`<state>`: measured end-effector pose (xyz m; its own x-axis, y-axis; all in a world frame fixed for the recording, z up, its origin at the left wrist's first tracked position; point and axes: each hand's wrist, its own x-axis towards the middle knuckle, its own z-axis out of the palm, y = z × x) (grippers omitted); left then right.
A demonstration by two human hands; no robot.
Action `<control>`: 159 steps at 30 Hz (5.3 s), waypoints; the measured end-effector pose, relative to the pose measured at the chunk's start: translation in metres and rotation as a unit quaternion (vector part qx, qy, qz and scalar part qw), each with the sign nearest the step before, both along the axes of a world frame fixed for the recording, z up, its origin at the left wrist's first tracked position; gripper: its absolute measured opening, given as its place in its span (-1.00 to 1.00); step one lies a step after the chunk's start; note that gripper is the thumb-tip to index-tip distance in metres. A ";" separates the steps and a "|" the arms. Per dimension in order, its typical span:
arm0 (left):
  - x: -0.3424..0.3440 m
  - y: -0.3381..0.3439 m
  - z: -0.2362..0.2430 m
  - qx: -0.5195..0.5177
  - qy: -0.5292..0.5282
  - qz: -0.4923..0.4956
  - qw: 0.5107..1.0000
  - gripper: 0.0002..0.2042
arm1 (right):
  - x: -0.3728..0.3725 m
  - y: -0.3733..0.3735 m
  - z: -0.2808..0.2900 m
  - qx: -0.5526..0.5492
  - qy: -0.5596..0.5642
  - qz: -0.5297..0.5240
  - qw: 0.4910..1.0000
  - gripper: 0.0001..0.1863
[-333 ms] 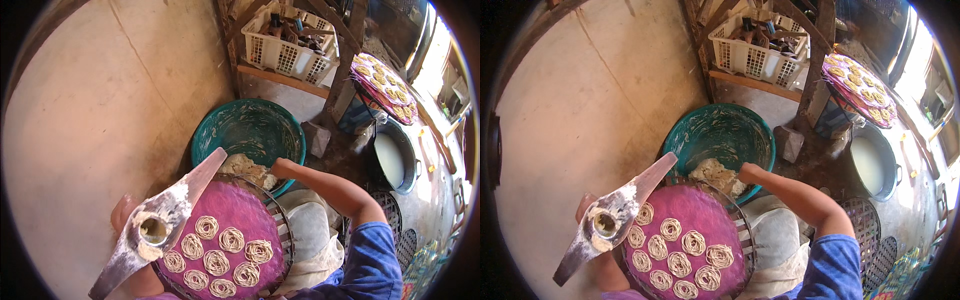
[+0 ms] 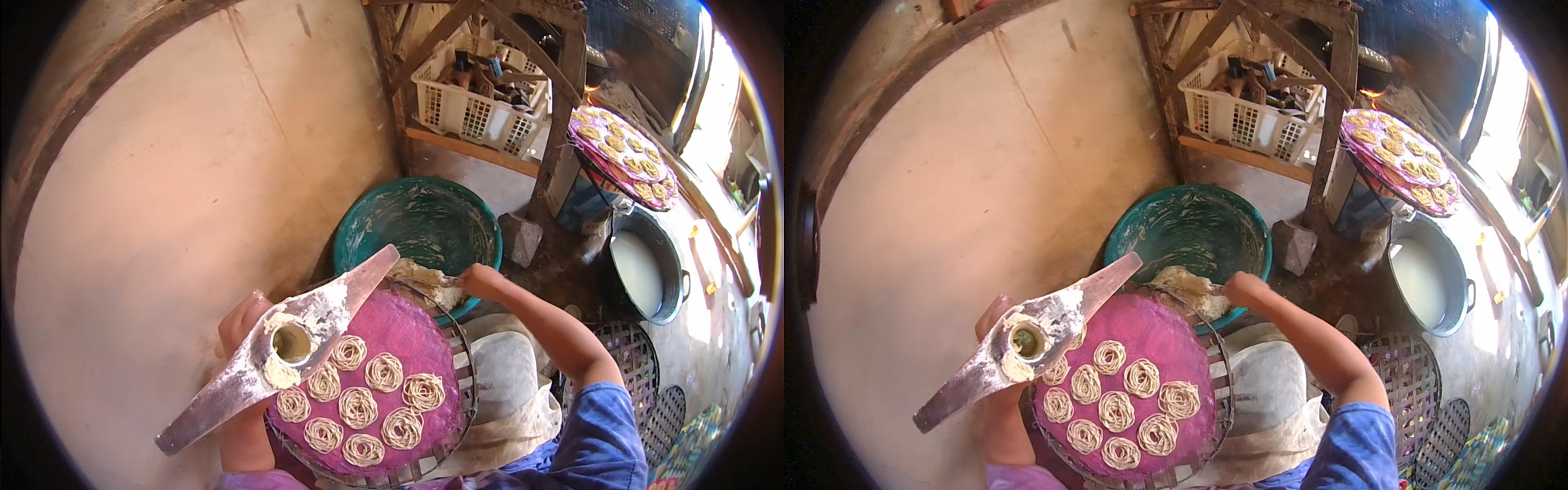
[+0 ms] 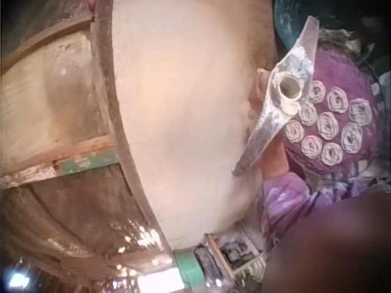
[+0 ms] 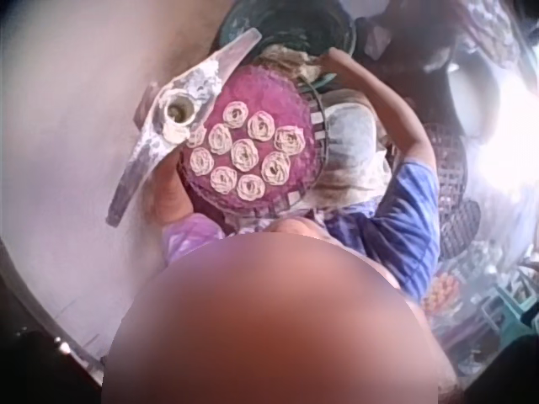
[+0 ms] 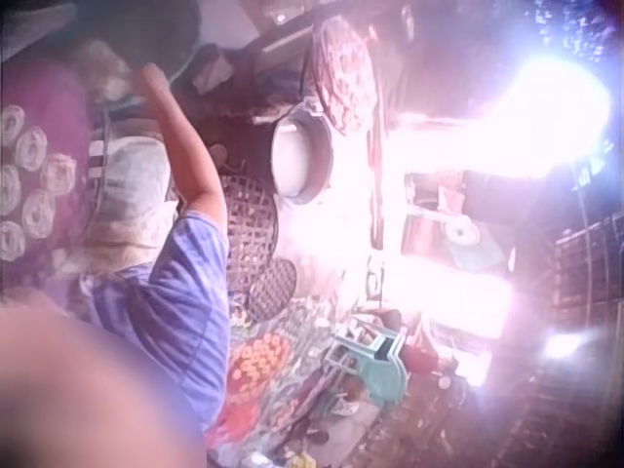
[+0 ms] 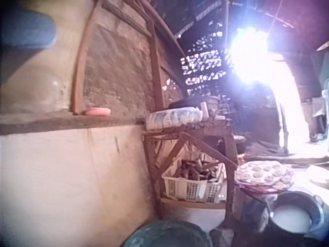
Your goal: The person uses a handheld extruder to press dough into spiral-shaped noodles onto a purple tray. They repeatedly load dough into the extruder, squeeze it to form noodles, and arrange the spirals on the tray.
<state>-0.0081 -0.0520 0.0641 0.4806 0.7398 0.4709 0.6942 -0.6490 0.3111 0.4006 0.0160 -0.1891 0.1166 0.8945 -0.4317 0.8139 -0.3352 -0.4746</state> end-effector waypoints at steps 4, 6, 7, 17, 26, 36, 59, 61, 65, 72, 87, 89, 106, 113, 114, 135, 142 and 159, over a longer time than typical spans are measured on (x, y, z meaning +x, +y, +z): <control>0.008 -0.017 0.005 0.185 -0.015 -0.006 0.983 -0.80 | 0.029 -0.057 0.087 0.121 0.060 0.038 0.990 -0.66; 0.011 -0.010 0.006 0.202 -0.006 -0.019 0.979 -0.81 | 0.036 -0.078 0.146 0.160 0.064 0.094 0.981 -0.68; 0.012 -0.006 0.006 0.154 -0.031 -0.035 0.987 -0.82 | 0.037 -0.095 0.177 0.118 0.117 0.068 0.984 -0.67; 0.022 -0.024 0.009 0.097 -0.031 -0.085 0.991 -0.71 | -0.017 -0.166 0.288 0.003 0.360 0.195 0.912 -0.58; 0.018 -0.046 0.020 0.168 0.041 -0.052 0.984 -0.66 | -0.137 -0.222 0.307 0.530 -0.404 0.340 0.663 -0.65; -0.035 -0.051 0.011 0.112 0.043 0.081 0.990 -0.77 | -0.142 -0.238 0.335 0.473 -0.368 0.343 0.723 -0.52; -0.017 -0.064 -0.001 0.174 -0.045 0.035 0.983 -0.65 | -0.171 -0.215 0.330 0.463 -0.345 0.381 0.722 -0.57; -0.015 -0.067 -0.003 0.143 0.023 0.008 0.989 -0.67 | -0.176 -0.219 0.328 0.469 -0.354 0.418 0.693 -0.54; -0.033 -0.055 -0.003 -0.002 0.039 0.124 0.991 -0.65 | -0.154 -0.230 0.331 0.414 -0.336 0.382 0.755 -0.57; -0.010 -0.045 -0.003 0.076 -0.168 0.068 0.981 -0.70 | -0.194 -0.187 0.272 0.607 0.205 0.175 0.747 -0.46; -0.001 0.001 -0.006 0.157 -0.053 0.161 0.973 -0.78 | -0.194 -0.184 0.201 0.374 0.313 0.134 0.863 -0.60; -0.005 0.008 -0.004 0.220 -0.047 0.113 0.968 -0.77 | -0.189 -0.181 0.197 0.234 0.428 0.109 0.866 -0.62; -0.069 -0.060 0.076 -0.100 -0.641 -0.277 0.709 -0.88 | -0.116 -0.097 0.183 0.294 0.148 0.275 0.903 -0.48; -0.006 -0.046 -0.020 -0.362 -0.751 -0.262 0.486 -0.86 | -0.211 -0.218 0.194 -0.255 0.836 0.081 0.478 -0.15; -0.010 -0.050 -0.032 -0.323 -0.740 -0.175 0.564 -0.82 | -0.210 -0.226 0.192 -0.193 0.838 0.075 0.505 -0.15; 0.023 -0.178 -0.102 -0.349 -0.168 -0.258 0.885 -0.51 | -0.159 -0.274 0.233 0.294 0.140 0.360 0.874 0.08; 0.001 -0.169 -0.055 -0.319 -0.138 -0.226 0.910 -0.62 | -0.109 -0.269 0.150 -0.317 0.613 0.354 0.632 0.17; -0.032 -0.294 -0.236 -0.297 -0.608 0.216 0.704 -0.27 | -0.074 -0.300 0.084 0.078 0.884 0.252 0.386 0.44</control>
<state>-0.0406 -0.3458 -0.1723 -0.3409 0.9332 -0.1135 -0.2264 0.0356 0.9734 0.3263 -0.2843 -0.1053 -0.4440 0.6418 0.6253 -0.8843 -0.2013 -0.4213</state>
